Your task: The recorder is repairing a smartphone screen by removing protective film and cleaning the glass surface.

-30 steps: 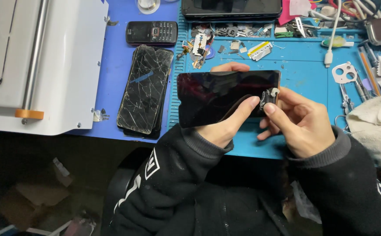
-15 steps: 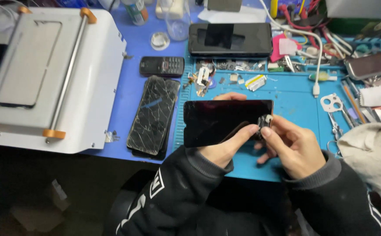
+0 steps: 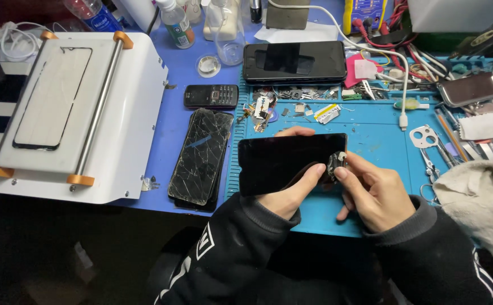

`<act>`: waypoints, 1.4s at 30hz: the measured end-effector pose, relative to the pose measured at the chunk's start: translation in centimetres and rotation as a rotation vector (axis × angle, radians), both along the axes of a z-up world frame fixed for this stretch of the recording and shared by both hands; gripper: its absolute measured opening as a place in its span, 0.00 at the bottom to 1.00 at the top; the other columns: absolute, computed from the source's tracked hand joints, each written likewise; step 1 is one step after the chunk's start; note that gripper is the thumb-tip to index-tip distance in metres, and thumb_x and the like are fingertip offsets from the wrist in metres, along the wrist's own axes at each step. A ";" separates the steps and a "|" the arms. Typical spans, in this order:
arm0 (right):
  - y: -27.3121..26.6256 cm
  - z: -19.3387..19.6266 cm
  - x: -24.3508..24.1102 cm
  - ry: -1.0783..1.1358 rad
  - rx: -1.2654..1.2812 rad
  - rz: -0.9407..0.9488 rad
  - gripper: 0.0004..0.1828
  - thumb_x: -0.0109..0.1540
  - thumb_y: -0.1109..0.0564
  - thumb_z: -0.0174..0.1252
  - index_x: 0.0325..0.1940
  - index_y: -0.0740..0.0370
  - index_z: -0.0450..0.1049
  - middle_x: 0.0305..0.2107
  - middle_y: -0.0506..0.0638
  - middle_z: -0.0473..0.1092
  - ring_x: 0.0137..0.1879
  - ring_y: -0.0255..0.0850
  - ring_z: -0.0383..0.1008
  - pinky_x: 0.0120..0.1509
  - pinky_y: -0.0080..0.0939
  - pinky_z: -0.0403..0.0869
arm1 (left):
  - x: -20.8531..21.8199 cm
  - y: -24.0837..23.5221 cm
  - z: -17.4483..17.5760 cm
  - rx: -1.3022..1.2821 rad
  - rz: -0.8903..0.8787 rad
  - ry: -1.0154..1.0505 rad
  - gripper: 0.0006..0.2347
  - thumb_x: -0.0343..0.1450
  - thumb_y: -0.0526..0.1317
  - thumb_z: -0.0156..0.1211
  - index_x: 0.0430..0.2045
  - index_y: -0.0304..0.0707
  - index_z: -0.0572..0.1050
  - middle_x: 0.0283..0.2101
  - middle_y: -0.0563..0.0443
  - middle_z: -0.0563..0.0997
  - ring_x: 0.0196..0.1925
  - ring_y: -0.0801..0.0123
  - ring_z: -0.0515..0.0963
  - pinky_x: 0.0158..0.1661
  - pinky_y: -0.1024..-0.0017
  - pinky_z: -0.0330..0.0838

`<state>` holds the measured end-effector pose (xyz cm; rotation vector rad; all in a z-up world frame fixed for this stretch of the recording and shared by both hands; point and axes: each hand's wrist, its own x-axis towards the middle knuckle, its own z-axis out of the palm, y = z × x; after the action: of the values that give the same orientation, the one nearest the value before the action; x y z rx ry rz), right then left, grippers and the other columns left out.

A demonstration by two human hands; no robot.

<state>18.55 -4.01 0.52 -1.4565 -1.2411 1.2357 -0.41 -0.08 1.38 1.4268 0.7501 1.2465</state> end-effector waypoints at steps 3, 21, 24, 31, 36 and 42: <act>0.1 1.3 -0.5 -0.041 0.005 0.016 0.26 0.62 0.60 0.58 0.64 0.67 0.70 0.24 0.49 0.73 0.21 0.32 0.72 0.20 0.35 0.74 | 0.3 0.1 -0.1 -0.169 -0.064 -0.135 0.22 0.69 0.27 0.62 0.58 0.34 0.66 0.49 0.48 0.78 0.52 0.72 0.79 0.54 0.74 0.76; -0.1 2.8 -0.9 -0.167 0.071 0.052 0.25 0.64 0.60 0.57 0.66 0.65 0.68 0.24 0.47 0.72 0.21 0.32 0.73 0.22 0.32 0.73 | -0.1 -0.1 -0.2 -0.120 -0.067 -0.059 0.23 0.72 0.27 0.65 0.62 0.31 0.66 0.55 0.45 0.77 0.57 0.69 0.78 0.61 0.70 0.75; 0.0 3.0 -1.2 -0.208 0.081 0.025 0.29 0.61 0.61 0.62 0.66 0.65 0.68 0.24 0.47 0.71 0.21 0.33 0.71 0.20 0.33 0.72 | -0.1 -0.1 -0.6 -0.037 -0.048 0.012 0.23 0.72 0.27 0.65 0.63 0.30 0.67 0.52 0.45 0.76 0.56 0.70 0.77 0.63 0.70 0.75; 0.0 1.9 -0.4 -0.024 0.054 0.051 0.26 0.65 0.61 0.57 0.68 0.66 0.68 0.24 0.47 0.69 0.24 0.31 0.71 0.22 0.32 0.74 | -0.4 -0.1 0.1 0.039 -0.017 0.121 0.22 0.74 0.29 0.63 0.63 0.30 0.65 0.56 0.46 0.74 0.59 0.69 0.76 0.64 0.70 0.73; -0.2 1.7 -0.1 -0.036 0.058 0.067 0.24 0.68 0.60 0.52 0.69 0.65 0.67 0.23 0.47 0.70 0.24 0.31 0.72 0.26 0.31 0.76 | -0.4 0.1 0.1 -0.045 -0.084 0.049 0.19 0.74 0.28 0.64 0.59 0.28 0.66 0.53 0.45 0.77 0.57 0.69 0.78 0.64 0.70 0.74; 0.0 2.0 -0.7 -0.079 0.117 0.054 0.27 0.63 0.62 0.59 0.67 0.67 0.68 0.27 0.48 0.70 0.28 0.31 0.71 0.25 0.33 0.77 | -0.4 -0.2 0.6 0.017 -0.038 0.103 0.22 0.73 0.28 0.64 0.62 0.30 0.65 0.57 0.47 0.75 0.60 0.69 0.77 0.62 0.71 0.74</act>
<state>17.83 -4.03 2.51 -1.4064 -1.3910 1.1307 -0.78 -0.31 1.94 1.5214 0.7799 1.1600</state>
